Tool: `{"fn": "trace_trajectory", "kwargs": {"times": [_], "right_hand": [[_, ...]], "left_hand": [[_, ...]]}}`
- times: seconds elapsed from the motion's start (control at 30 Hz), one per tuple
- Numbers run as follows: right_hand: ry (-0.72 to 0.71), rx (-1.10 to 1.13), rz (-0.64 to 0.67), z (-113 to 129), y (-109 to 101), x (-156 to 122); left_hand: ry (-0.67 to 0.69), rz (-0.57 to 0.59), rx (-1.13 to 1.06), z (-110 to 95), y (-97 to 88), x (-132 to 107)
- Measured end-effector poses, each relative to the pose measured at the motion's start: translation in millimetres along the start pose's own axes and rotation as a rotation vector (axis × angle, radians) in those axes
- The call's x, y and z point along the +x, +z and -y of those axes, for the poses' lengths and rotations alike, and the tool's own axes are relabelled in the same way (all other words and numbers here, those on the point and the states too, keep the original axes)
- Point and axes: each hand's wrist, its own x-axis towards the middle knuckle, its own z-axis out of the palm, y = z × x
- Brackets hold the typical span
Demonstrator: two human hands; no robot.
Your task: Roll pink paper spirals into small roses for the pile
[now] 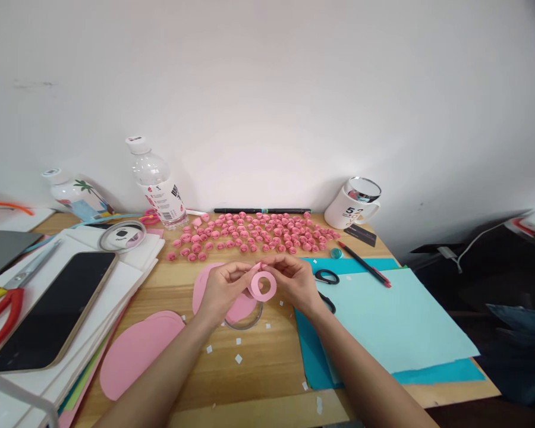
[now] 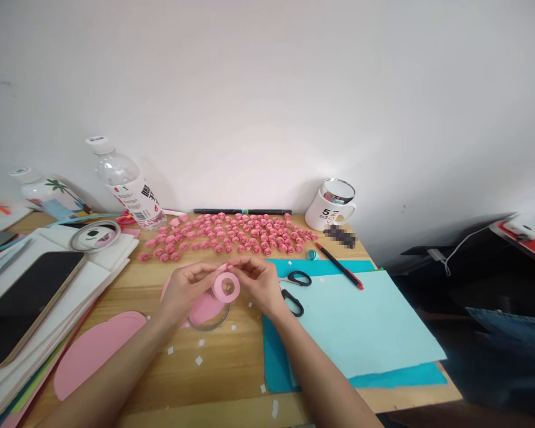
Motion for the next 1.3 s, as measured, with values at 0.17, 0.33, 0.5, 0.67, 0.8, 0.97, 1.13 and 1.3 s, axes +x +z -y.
{"fn": "trace_trajectory", "kwargs": {"times": [0.17, 0.33, 0.5, 0.67, 0.8, 0.97, 1.13, 1.3], "right_hand": [[0.008, 0.048, 0.027, -0.9, -0.9, 0.2], [0.005, 0.075, 0.031, -2.8, -1.6, 0.5], [-0.009, 0.017, 0.019, -0.4, -1.2, -0.3], [-0.002, -0.023, 0.004, 0.6, -0.5, -0.4], [-0.012, 0.014, -0.018, 1.8, -0.6, -0.1], [-0.018, 0.102, 0.025, 2.7, -0.7, -0.1], [-0.037, 0.039, 0.007, 2.8, -1.0, -0.4], [-0.013, -0.019, 0.034, 2.8, -1.4, -0.7]], "left_hand": [[0.000, 0.009, -0.006, -1.0, 2.4, -1.7], [-0.005, 0.003, -0.006, -2.2, 3.2, -2.5], [0.002, -0.011, -0.011, -2.2, 1.9, -1.4], [-0.007, -0.023, -0.025, -2.4, 1.7, -0.9], [-0.010, 0.006, -0.041, -3.4, 3.0, -2.1], [-0.015, 0.028, -0.055, -4.1, 3.5, -2.7], [-0.020, 0.026, -0.051, -2.7, 2.0, -2.0], [-0.016, 0.001, -0.030, -3.9, 1.3, -1.3]]}}
